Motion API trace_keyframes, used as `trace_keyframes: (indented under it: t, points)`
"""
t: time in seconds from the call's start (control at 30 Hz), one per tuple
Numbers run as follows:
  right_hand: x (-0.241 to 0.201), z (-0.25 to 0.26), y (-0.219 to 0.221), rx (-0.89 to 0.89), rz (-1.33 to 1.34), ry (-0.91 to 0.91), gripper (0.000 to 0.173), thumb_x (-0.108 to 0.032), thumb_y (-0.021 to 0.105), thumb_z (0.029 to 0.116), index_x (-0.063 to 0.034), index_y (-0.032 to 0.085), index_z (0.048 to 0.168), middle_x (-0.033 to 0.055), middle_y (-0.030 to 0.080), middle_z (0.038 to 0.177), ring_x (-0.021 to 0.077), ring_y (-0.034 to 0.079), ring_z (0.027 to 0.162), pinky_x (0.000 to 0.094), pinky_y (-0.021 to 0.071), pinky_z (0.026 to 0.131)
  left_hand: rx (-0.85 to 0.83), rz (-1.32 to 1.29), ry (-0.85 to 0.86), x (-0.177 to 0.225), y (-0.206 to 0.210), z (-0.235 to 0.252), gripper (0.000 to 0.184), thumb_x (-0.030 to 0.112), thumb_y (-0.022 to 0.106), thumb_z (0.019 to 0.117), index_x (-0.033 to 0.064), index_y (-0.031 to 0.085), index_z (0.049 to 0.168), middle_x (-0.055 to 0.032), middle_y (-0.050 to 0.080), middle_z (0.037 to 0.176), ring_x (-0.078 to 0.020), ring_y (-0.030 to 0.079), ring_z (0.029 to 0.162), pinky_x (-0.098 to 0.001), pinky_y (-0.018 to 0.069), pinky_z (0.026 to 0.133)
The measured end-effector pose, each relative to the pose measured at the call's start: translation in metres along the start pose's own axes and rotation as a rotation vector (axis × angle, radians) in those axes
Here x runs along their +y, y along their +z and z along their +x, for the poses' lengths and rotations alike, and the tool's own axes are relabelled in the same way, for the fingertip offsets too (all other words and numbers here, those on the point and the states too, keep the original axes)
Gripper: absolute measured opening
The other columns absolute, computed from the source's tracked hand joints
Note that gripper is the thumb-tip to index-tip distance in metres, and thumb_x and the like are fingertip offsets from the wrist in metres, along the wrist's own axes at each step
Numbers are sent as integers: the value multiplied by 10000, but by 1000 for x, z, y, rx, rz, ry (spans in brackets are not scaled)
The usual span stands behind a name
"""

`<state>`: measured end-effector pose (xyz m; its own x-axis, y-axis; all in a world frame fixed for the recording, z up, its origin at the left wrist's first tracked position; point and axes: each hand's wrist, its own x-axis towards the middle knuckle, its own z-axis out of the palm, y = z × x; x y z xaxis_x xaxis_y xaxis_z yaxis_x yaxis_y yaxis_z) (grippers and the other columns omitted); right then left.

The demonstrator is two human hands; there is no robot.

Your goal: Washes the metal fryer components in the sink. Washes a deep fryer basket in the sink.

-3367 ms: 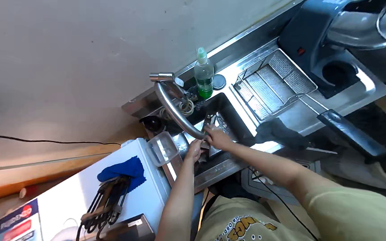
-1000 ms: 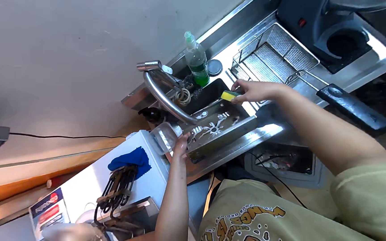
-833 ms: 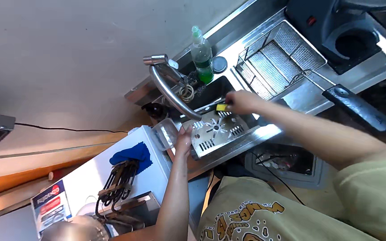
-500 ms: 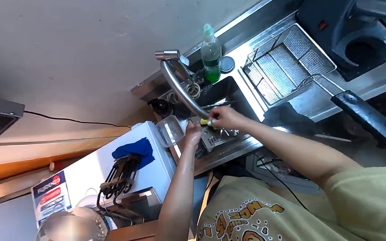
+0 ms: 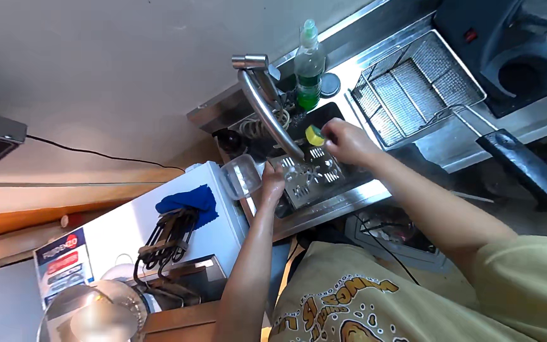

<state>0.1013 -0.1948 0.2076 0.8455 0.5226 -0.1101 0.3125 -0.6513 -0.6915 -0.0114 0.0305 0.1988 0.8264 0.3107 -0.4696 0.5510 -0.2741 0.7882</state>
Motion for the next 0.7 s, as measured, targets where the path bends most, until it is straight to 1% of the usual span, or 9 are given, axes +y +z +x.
trace_keyframes:
  t: [0.1,0.2,0.27,0.3,0.37,0.47,0.6,0.67,0.7]
  points:
    - [-4,-16,27,-152,28,27,246,-117,695,931,-11,687,1153,199,646,1252,386,652,1136,630,537,964,27,35,114,2,1,-3,505,343,407,1115,37,402,1518,-206,552,1447,-322,556,1311,-518,434,1108]
    - [-19,-30,56,-228,164,-136,181,-110,666,923,-40,705,1085,146,679,1217,318,647,1144,571,538,980,118,29,160,7,8,3,440,259,391,1118,-6,441,1467,-223,627,1307,-299,621,1208,-491,483,1052]
    - [-34,-37,52,-396,322,-195,146,-122,631,985,-42,690,1091,114,706,1053,242,684,984,504,570,876,143,45,180,8,11,7,424,204,392,1111,-46,433,1451,-245,647,1215,-299,648,1129,-486,508,1002]
    - [-38,-37,48,-491,351,-212,129,-112,615,1003,-34,675,1086,117,700,979,239,684,917,498,569,827,146,66,196,9,10,7,418,203,391,1107,-40,438,1444,-234,657,1174,-291,660,1084,-484,522,972]
    - [-38,-31,38,-640,280,-267,137,-106,580,1010,-29,657,1093,132,688,937,273,677,899,526,547,817,150,122,249,11,10,7,413,217,390,1104,-25,449,1433,-210,666,1074,-287,673,949,-488,551,878]
    - [-30,-20,22,-735,26,-298,204,-132,583,1010,-53,664,1179,163,691,1016,346,671,994,598,523,891,157,202,350,13,11,0,403,228,423,1104,-36,476,1404,-199,688,1059,-288,691,968,-485,552,911]
    - [2,-3,11,-622,-248,-212,264,-170,616,1003,-92,679,1247,195,707,1101,413,663,1091,641,512,954,195,219,423,14,12,-2,383,193,446,1092,-54,492,1381,-194,699,1069,-261,699,1006,-452,551,939]
    - [6,-5,0,-462,-218,-156,233,-162,608,998,-71,662,1205,196,689,1075,401,664,1058,618,524,918,192,220,408,17,7,-1,401,157,428,1081,-62,461,1415,-208,695,1124,-277,692,1060,-464,543,965]
    - [-1,-14,-2,-335,-142,-192,226,-152,609,984,-58,663,1183,172,681,1080,360,668,1047,585,540,910,198,221,375,18,5,0,405,153,419,1076,-63,454,1417,-216,687,1125,-291,687,1062,-479,542,960]
